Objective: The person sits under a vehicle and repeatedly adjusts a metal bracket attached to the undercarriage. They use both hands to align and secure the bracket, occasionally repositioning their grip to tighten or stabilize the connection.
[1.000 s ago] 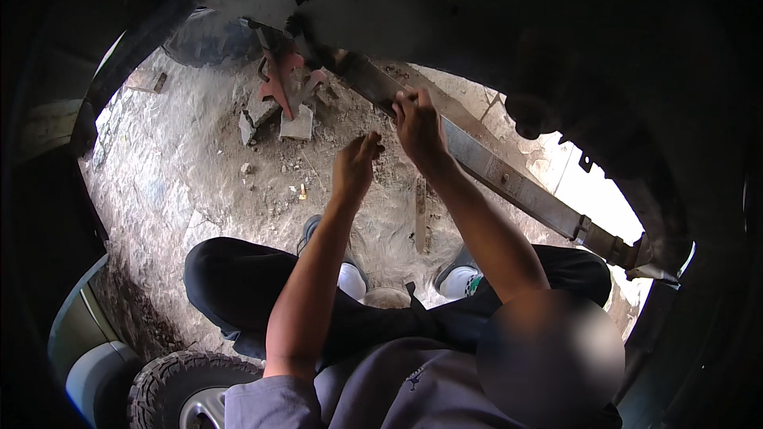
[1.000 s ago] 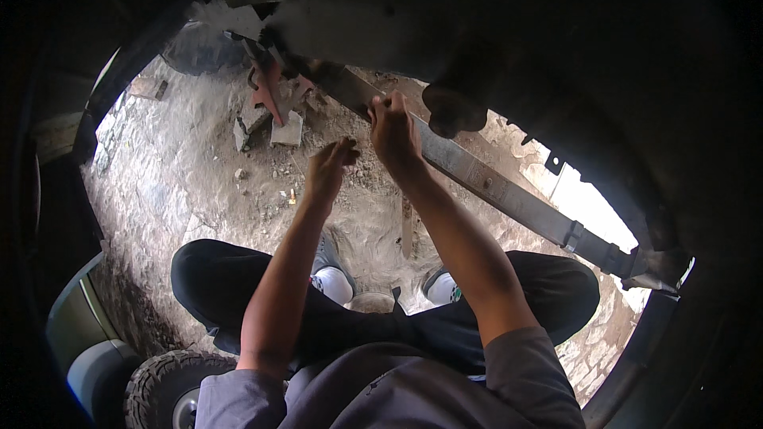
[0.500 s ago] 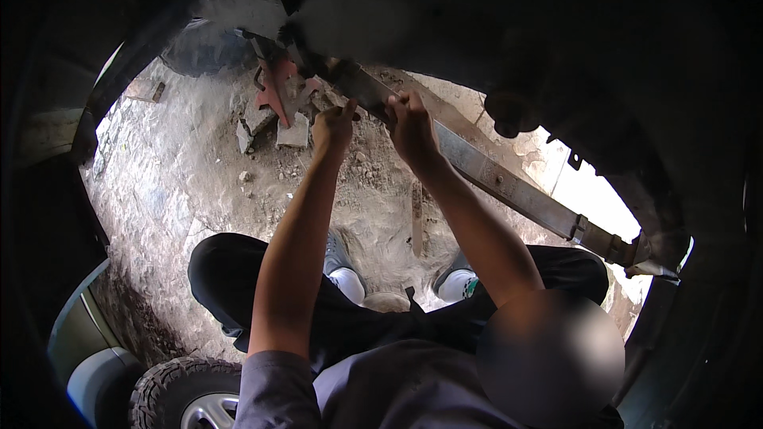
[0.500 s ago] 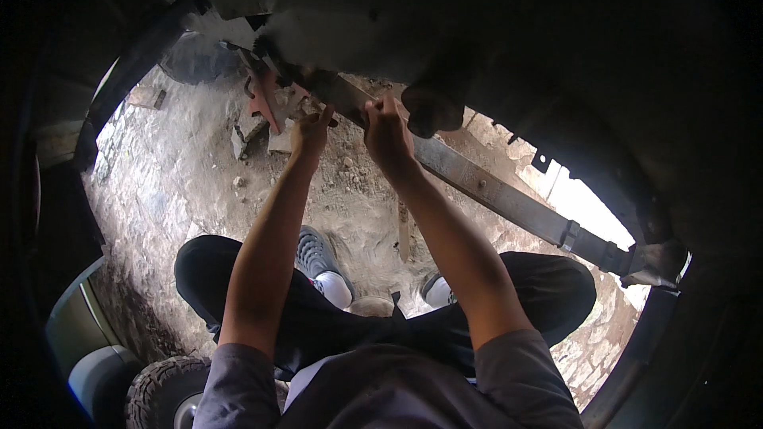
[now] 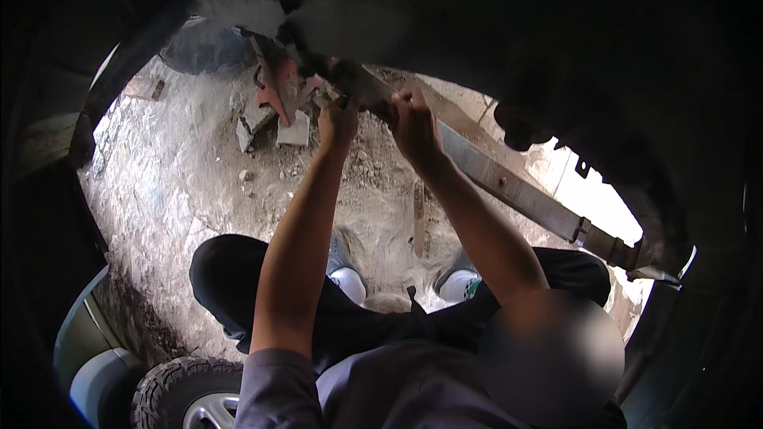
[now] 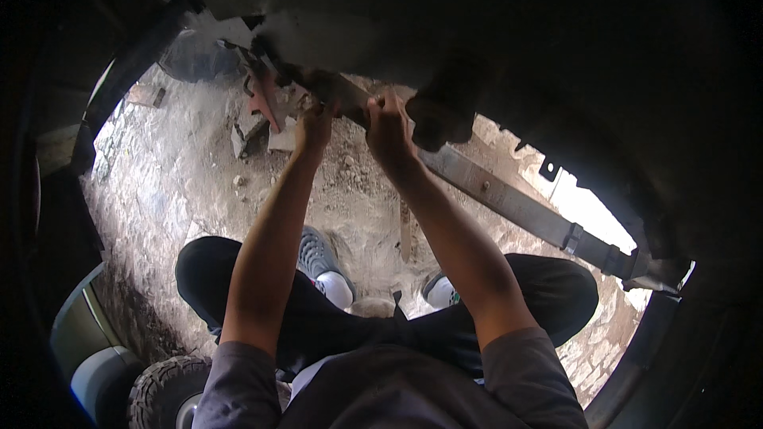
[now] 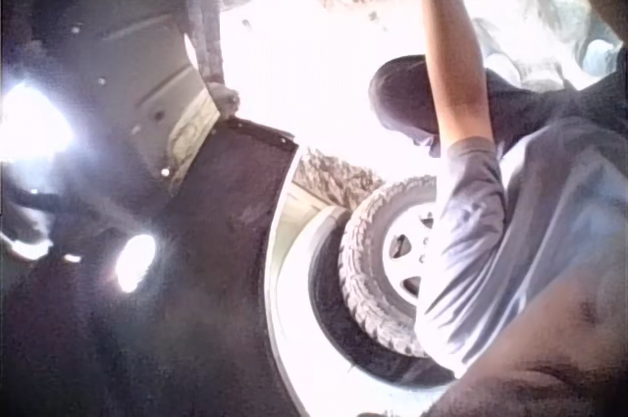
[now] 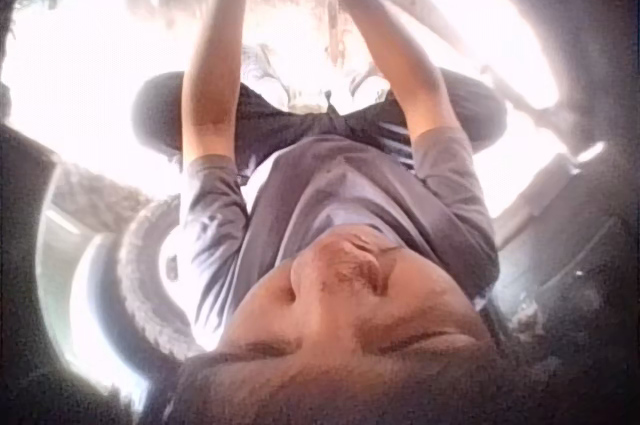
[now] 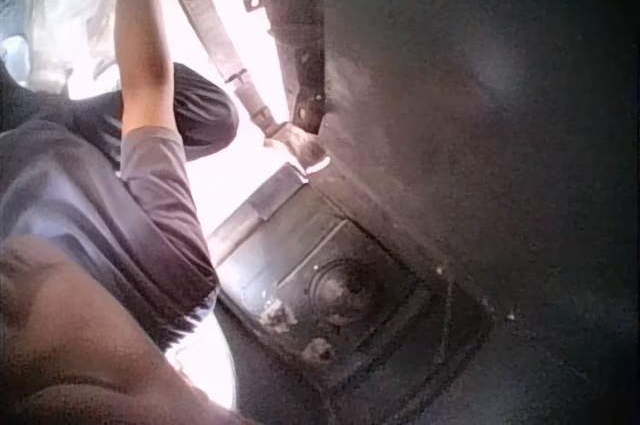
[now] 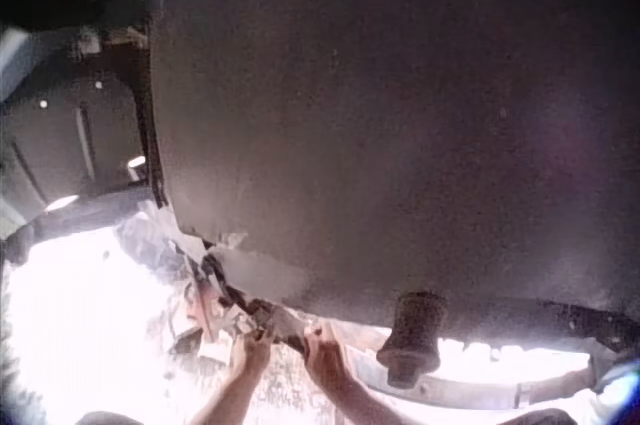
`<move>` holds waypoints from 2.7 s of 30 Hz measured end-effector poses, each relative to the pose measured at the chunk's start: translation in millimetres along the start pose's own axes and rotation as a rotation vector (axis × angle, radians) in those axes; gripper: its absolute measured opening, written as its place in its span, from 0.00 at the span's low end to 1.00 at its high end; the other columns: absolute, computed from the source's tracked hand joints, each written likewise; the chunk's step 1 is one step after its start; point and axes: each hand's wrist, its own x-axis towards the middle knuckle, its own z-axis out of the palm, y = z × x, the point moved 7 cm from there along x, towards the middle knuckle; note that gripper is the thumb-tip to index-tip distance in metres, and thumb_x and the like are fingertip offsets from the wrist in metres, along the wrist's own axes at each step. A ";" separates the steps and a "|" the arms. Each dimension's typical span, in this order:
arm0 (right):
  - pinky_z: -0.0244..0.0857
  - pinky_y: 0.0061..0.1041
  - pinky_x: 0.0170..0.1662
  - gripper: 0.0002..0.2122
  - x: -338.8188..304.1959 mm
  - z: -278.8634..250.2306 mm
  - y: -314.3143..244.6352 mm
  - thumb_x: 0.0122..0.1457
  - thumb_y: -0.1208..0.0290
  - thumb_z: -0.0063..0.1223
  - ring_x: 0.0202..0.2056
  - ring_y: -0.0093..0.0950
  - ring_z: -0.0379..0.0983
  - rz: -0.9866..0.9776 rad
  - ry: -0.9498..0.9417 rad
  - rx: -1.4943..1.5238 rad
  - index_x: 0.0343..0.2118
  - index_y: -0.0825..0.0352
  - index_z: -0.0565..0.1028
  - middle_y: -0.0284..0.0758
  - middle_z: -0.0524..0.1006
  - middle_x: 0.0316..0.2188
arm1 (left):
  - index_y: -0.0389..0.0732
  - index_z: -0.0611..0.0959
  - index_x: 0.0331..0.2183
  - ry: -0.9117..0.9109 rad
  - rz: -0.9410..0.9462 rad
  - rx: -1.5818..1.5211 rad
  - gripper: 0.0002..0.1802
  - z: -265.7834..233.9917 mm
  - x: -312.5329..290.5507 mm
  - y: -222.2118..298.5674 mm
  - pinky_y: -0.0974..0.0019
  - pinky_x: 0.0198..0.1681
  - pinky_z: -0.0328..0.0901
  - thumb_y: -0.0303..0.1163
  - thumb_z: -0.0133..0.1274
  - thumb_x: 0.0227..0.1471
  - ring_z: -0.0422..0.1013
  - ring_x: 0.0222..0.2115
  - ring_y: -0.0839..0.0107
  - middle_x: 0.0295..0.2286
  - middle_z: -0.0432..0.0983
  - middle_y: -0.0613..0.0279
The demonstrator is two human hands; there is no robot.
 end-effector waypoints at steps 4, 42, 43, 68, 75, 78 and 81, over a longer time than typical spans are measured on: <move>0.77 0.42 0.42 0.07 -7.7 -3.9 -9.8 0.69 0.76 0.55 0.37 0.46 0.82 0.001 0.090 -0.035 0.42 0.71 0.83 0.47 0.78 0.41 | 0.42 0.92 0.36 0.000 -0.035 -0.002 0.27 3.3 -4.4 -11.2 0.53 0.45 0.72 0.59 0.62 0.59 0.83 0.39 0.52 0.34 0.87 0.50; 0.75 0.42 0.46 0.11 -3.2 -1.8 0.7 0.73 0.71 0.51 0.42 0.47 0.80 0.004 -0.004 0.030 0.44 0.70 0.84 0.46 0.77 0.42 | 0.46 0.92 0.40 -0.048 0.050 0.080 0.30 6.1 5.9 -15.9 0.51 0.49 0.72 0.64 0.58 0.59 0.81 0.44 0.45 0.38 0.87 0.48; 0.75 0.42 0.46 0.11 -6.7 -0.8 1.2 0.73 0.71 0.51 0.42 0.47 0.80 0.011 -0.028 0.031 0.43 0.71 0.84 0.46 0.77 0.42 | 0.46 0.93 0.40 -0.052 0.029 0.073 0.30 4.7 3.2 -13.3 0.51 0.49 0.72 0.64 0.58 0.59 0.81 0.44 0.46 0.38 0.87 0.48; 0.77 0.37 0.43 0.10 -2.4 -9.7 1.4 0.65 0.78 0.61 0.39 0.43 0.82 -0.124 0.088 0.023 0.47 0.68 0.85 0.45 0.79 0.41 | 0.52 0.95 0.37 -0.213 -0.071 0.042 0.28 4.8 2.8 -12.8 0.57 0.52 0.72 0.65 0.56 0.61 0.83 0.44 0.57 0.38 0.89 0.59; 0.75 0.39 0.44 0.08 -9.2 -5.4 -2.1 0.64 0.78 0.62 0.39 0.45 0.81 -0.006 -0.034 0.089 0.45 0.70 0.85 0.46 0.79 0.39 | 0.52 0.94 0.38 -0.184 -0.046 0.134 0.32 -1.2 5.0 -11.4 0.55 0.52 0.72 0.69 0.54 0.60 0.82 0.45 0.54 0.39 0.88 0.55; 0.74 0.41 0.42 0.07 14.5 -4.1 1.5 0.66 0.74 0.62 0.37 0.46 0.81 -0.084 0.054 0.029 0.43 0.70 0.85 0.48 0.79 0.37 | 0.52 0.94 0.38 -0.240 -0.047 0.071 0.33 7.7 10.6 -19.2 0.53 0.53 0.72 0.70 0.53 0.60 0.82 0.45 0.52 0.39 0.88 0.53; 0.74 0.41 0.42 0.08 0.8 -0.4 1.1 0.65 0.74 0.63 0.38 0.46 0.81 -0.047 0.032 0.005 0.40 0.75 0.83 0.50 0.79 0.37 | 0.52 0.94 0.38 -0.226 -0.078 0.107 0.33 8.0 6.7 -19.7 0.53 0.53 0.72 0.70 0.52 0.60 0.82 0.45 0.52 0.39 0.88 0.53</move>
